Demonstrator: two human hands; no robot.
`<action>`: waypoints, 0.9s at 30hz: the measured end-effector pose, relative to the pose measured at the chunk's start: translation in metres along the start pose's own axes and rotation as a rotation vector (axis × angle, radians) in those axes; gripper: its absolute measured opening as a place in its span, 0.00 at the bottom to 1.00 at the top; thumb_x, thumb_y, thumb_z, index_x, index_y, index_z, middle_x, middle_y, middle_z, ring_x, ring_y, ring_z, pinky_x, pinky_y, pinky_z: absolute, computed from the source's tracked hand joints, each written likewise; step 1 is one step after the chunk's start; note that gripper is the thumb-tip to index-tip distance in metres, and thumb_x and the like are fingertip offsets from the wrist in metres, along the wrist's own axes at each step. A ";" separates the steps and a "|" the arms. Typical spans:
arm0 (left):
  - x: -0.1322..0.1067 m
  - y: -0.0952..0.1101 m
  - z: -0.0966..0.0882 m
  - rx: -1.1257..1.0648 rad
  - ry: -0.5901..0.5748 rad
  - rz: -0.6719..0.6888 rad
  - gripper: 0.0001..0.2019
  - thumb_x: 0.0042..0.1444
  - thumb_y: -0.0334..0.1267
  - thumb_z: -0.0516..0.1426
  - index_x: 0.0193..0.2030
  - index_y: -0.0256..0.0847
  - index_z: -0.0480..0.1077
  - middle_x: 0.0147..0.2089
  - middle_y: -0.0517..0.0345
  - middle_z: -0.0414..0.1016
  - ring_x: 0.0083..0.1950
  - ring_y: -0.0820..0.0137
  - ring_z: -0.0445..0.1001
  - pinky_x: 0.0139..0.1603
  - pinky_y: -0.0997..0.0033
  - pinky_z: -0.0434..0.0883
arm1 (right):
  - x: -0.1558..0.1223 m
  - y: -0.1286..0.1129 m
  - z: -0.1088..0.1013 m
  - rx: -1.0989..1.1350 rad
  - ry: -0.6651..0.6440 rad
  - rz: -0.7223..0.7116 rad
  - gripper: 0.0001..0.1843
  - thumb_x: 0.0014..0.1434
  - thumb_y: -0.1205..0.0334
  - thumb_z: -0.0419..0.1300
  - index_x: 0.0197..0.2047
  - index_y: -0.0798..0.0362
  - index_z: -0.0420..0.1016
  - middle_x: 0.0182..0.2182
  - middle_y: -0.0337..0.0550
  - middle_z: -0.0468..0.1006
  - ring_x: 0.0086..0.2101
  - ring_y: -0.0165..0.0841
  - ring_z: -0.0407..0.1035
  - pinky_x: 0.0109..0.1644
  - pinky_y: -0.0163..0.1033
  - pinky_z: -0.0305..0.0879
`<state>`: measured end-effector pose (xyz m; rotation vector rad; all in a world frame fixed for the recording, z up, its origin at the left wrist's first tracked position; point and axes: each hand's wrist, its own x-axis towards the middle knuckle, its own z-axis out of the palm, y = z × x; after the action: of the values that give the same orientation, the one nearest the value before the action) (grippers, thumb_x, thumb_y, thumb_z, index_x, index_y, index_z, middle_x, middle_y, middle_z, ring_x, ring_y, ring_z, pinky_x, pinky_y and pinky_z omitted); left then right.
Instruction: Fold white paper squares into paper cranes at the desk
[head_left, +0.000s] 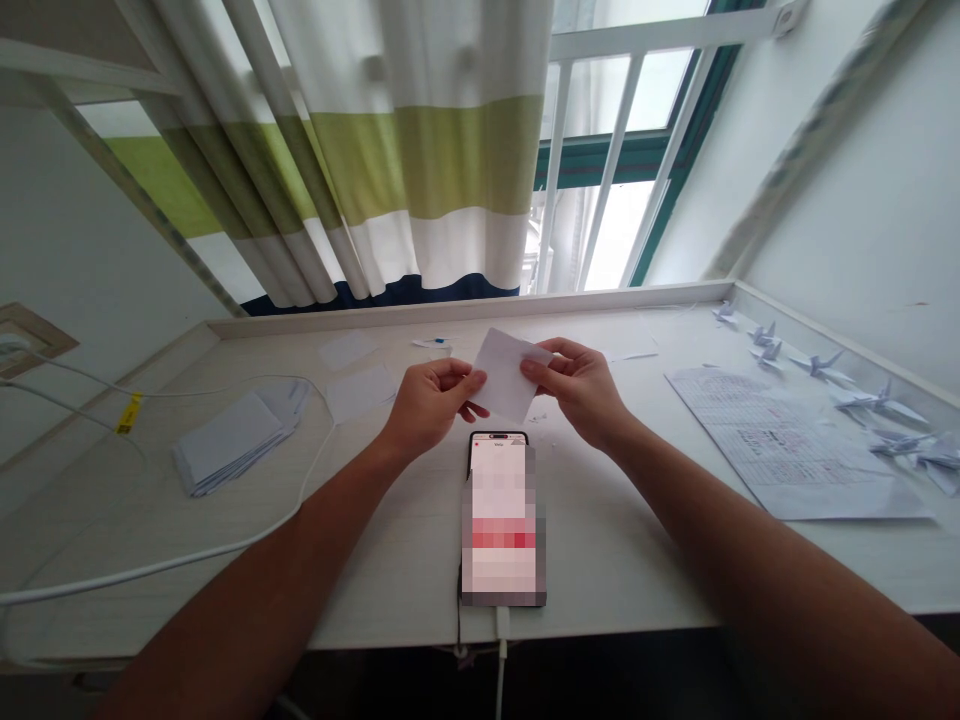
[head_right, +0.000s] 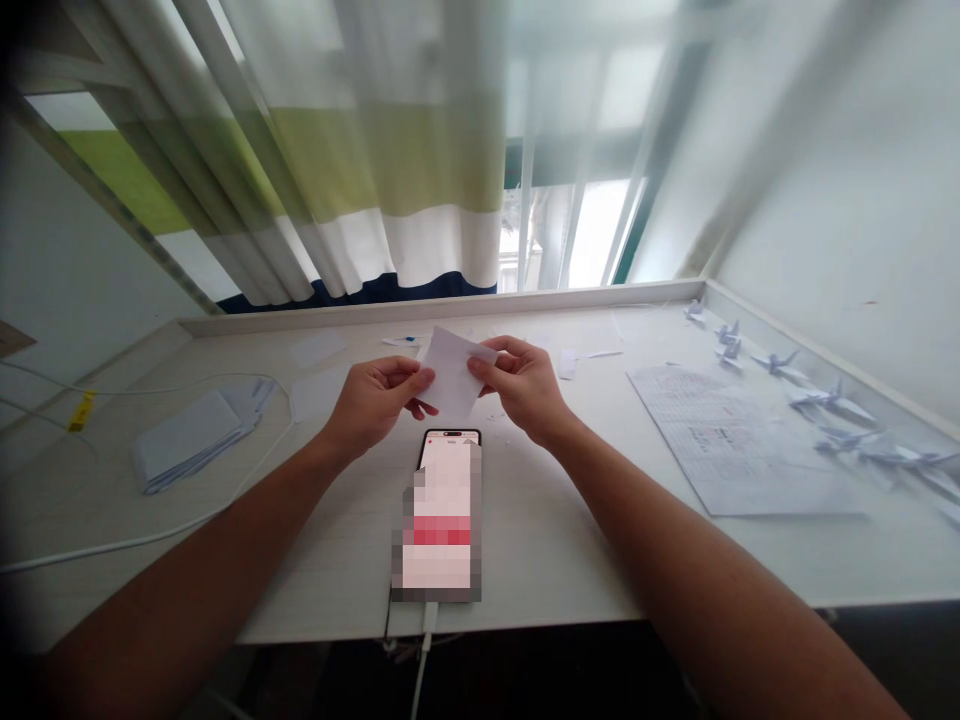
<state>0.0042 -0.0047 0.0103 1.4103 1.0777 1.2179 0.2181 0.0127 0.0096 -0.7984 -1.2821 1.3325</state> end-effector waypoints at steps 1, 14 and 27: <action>0.001 -0.001 -0.001 -0.005 -0.002 0.004 0.20 0.55 0.53 0.71 0.40 0.35 0.80 0.31 0.51 0.84 0.28 0.65 0.82 0.26 0.69 0.76 | 0.000 0.000 -0.001 -0.014 -0.016 -0.008 0.19 0.52 0.50 0.78 0.39 0.51 0.80 0.35 0.44 0.85 0.36 0.39 0.79 0.41 0.49 0.79; 0.001 -0.004 0.001 -0.133 -0.049 0.002 0.21 0.52 0.49 0.73 0.45 0.38 0.79 0.38 0.52 0.85 0.37 0.65 0.82 0.35 0.65 0.81 | -0.001 0.001 -0.001 0.030 -0.137 0.093 0.18 0.55 0.54 0.76 0.47 0.50 0.84 0.41 0.45 0.85 0.41 0.40 0.79 0.48 0.52 0.78; 0.000 0.003 -0.005 -0.180 -0.198 -0.155 0.19 0.54 0.46 0.72 0.47 0.36 0.78 0.41 0.47 0.86 0.39 0.59 0.87 0.41 0.61 0.82 | -0.002 -0.002 -0.003 -0.005 -0.094 0.020 0.03 0.56 0.62 0.70 0.36 0.48 0.86 0.40 0.43 0.82 0.41 0.37 0.75 0.45 0.47 0.77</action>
<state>-0.0006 -0.0042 0.0134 1.2558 0.8994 1.0149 0.2215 0.0110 0.0107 -0.7614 -1.3544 1.3968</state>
